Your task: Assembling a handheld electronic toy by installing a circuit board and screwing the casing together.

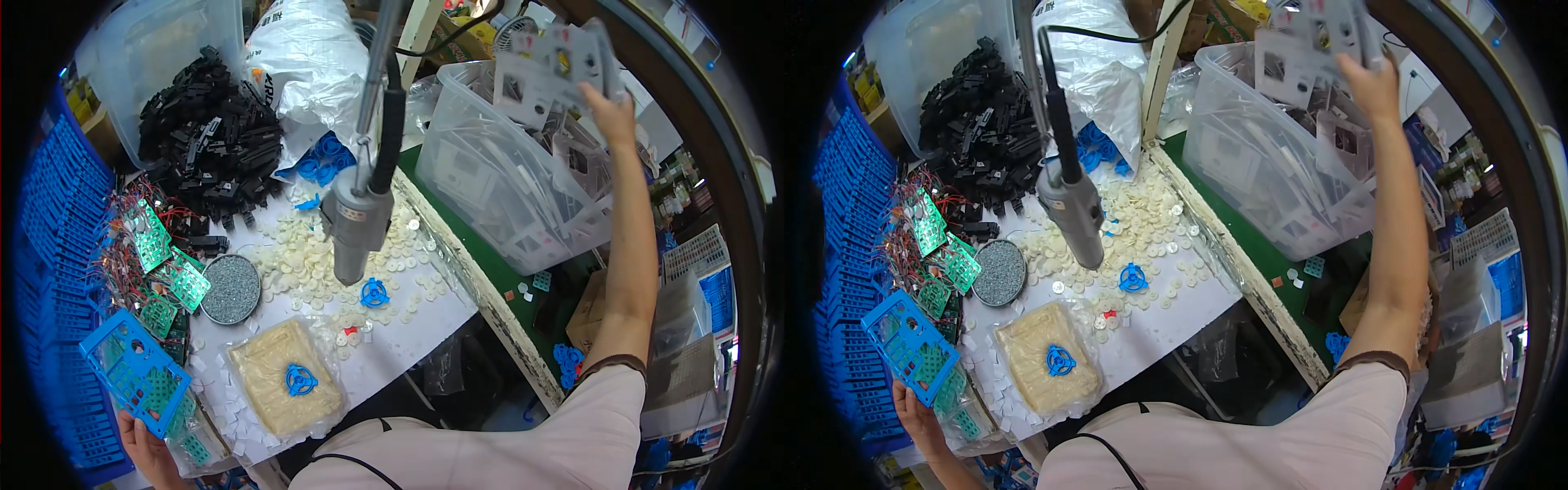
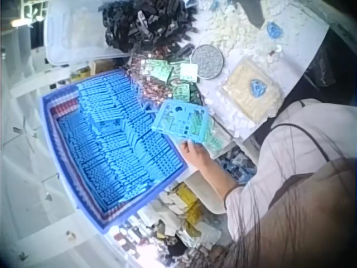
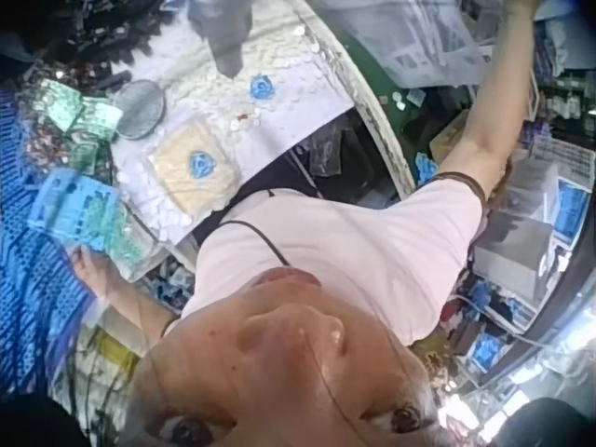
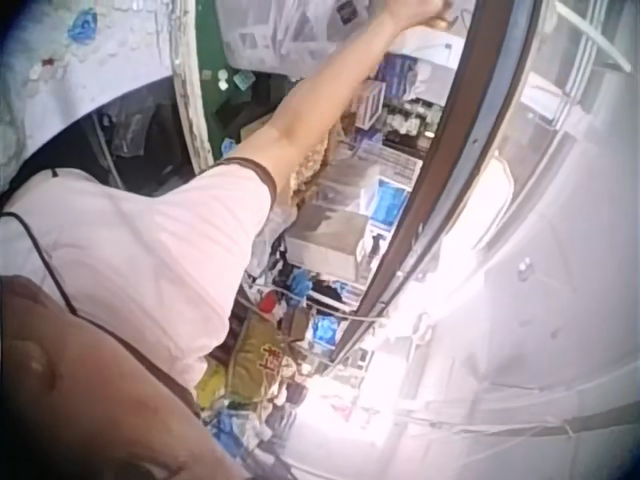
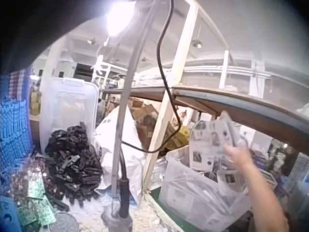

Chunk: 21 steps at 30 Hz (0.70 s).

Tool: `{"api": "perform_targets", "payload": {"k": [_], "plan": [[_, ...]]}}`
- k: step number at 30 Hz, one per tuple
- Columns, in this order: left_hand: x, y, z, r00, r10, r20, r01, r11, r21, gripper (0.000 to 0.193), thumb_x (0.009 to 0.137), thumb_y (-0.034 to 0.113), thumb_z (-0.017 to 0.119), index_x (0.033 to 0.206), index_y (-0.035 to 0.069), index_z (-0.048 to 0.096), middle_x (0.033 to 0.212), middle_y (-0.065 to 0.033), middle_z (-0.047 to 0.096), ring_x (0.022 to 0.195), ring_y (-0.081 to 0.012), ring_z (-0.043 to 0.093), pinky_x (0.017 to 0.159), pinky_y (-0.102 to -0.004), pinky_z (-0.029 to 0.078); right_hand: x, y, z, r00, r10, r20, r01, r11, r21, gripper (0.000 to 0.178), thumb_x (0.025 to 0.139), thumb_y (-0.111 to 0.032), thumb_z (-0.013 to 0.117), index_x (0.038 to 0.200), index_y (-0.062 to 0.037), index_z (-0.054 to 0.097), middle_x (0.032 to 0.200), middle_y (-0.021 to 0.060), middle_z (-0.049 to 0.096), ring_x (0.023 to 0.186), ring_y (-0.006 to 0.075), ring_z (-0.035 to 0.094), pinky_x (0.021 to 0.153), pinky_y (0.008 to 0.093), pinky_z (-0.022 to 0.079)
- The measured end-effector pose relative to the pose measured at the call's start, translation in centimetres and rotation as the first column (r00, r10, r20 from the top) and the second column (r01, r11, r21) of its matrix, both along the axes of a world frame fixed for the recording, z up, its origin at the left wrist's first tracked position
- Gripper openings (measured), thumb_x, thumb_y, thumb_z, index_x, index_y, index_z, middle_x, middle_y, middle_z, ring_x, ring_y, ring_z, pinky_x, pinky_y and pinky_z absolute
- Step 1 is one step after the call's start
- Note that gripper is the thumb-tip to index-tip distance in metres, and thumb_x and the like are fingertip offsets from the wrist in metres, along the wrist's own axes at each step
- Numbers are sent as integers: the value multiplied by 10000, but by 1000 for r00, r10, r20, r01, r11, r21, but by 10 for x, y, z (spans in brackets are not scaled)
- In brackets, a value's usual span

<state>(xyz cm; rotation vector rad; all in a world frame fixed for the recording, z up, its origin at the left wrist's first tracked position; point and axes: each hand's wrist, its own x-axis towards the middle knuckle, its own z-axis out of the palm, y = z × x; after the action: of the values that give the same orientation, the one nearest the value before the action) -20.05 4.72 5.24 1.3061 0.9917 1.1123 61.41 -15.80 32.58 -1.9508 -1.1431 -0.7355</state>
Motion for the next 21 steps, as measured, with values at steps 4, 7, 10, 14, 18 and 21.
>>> {"api": "perform_targets", "payload": {"k": [4, 7, 10, 14, 18, 21], "plan": [[1, -5, -3, 999, 36, 18, -36, 999, -14, 203, 1013, 235, 599, 1132, 84, 533, 1049, -25, 605, 950, -108, 581, 875, -292, 474, -52, 22, -41, 981, 57, 188, -45, 997, -67, 479, 831, -143, 725, 1298, -76, 642, 1110, 157, 735, 1008, 278, 709, 857, 351, 536], [-1, -4, -7, 999, 20, 25, -20, 999, -32, 208, 1012, 231, 603, 1132, 75, 535, 1062, -24, 606, 957, -109, 591, 868, -287, 485, -73, 28, -38, 939, 38, 342, -12, 997, -79, 515, 827, -128, 722, 1334, -152, 631, 1142, 182, 713, 1022, 349, 694, 874, 368, 538], [-8, -9, -3, 997, 39, 66, -38, 999, -19, 204, 1007, 223, 612, 1123, 72, 540, 1061, -26, 608, 955, -111, 600, 862, -290, 493, -98, 42, -14, 896, 72, 439, -55, 997, -51, 501, 849, -104, 726, 1340, -141, 633, 1124, 172, 723, 989, 302, 717, 850, 362, 549], [-10, -10, -9, 997, 20, 69, -20, 1000, 5, 196, 1001, 206, 618, 1125, 69, 550, 1073, -30, 615, 943, -116, 609, 862, -296, 503, -125, 41, 17, 818, 126, 562, -130, 991, -34, 453, 892, -139, 740, 1334, -122, 642, 1036, 121, 750, 889, 178, 717, 813, 305, 546], [-4, -22, -3, 994, 52, 100, -50, 999, -15, 199, 1006, 195, 608, 1145, 61, 562, 1102, -30, 624, 948, -112, 601, 873, -299, 503, -159, 48, 5, 847, 173, 503, -177, 983, -40, 421, 875, -124, 763, 1279, -65, 661, 965, 88, 741, 807, 143, 663, 769, 283, 530], [2, -22, 0, 993, 19, 116, -15, 999, -38, 201, 1011, 178, 596, 1168, 54, 573, 1134, -24, 633, 949, -96, 600, 878, -294, 503, -189, 45, -21, 838, 271, 473, -253, 962, -103, 445, 849, -85, 745, 1284, -61, 654, 1051, 136, 724, 916, 230, 685, 808, 341, 546]]}}
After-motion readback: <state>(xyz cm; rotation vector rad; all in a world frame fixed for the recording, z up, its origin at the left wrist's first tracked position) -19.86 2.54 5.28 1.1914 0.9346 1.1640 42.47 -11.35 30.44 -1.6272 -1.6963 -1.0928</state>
